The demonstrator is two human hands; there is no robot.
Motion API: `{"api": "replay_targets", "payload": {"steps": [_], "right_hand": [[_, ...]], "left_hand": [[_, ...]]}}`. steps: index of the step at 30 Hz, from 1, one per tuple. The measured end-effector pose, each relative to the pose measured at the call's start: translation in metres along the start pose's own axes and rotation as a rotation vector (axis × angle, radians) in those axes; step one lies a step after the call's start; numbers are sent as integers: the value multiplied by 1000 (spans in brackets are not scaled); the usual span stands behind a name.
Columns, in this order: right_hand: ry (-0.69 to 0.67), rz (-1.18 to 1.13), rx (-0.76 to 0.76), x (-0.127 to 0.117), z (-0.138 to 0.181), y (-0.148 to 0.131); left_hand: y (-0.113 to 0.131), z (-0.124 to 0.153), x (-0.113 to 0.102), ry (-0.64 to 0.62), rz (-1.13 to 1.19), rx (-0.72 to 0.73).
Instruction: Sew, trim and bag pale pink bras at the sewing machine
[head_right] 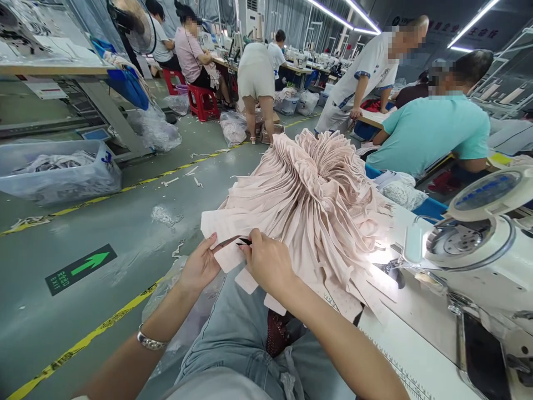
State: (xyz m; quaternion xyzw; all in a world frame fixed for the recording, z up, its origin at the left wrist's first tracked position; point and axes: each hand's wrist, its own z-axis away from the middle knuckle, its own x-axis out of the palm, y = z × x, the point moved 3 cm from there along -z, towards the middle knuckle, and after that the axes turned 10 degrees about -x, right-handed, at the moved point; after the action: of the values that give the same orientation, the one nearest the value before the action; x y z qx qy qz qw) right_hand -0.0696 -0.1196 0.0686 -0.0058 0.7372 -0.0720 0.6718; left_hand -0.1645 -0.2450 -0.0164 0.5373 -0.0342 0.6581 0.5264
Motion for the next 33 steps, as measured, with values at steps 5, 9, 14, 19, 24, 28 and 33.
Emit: {"api": "replay_targets", "payload": {"steps": [5,9,14,19,24,28,33], "right_hand": [[-29,44,-7,10,-8,-3],[-73,76,-15,15,-16,1],[-99,83,25,12,-14,9],[1,-9,65,2,4,14],[-26,-21,57,3,16,11],[-33,37,17,9,12,5],[-117,103,-14,16,3,2]], "left_hand": [[-4,5,6,-36,40,-28],[-18,6,5,-89,29,-61],[-50,7,1,-230,-295,-219],[-34,1,-3,5,-114,-67],[-19,3,5,26,49,-118],[-24,5,10,-30,67,-100],[-37,6,7,-90,56,-113]]}}
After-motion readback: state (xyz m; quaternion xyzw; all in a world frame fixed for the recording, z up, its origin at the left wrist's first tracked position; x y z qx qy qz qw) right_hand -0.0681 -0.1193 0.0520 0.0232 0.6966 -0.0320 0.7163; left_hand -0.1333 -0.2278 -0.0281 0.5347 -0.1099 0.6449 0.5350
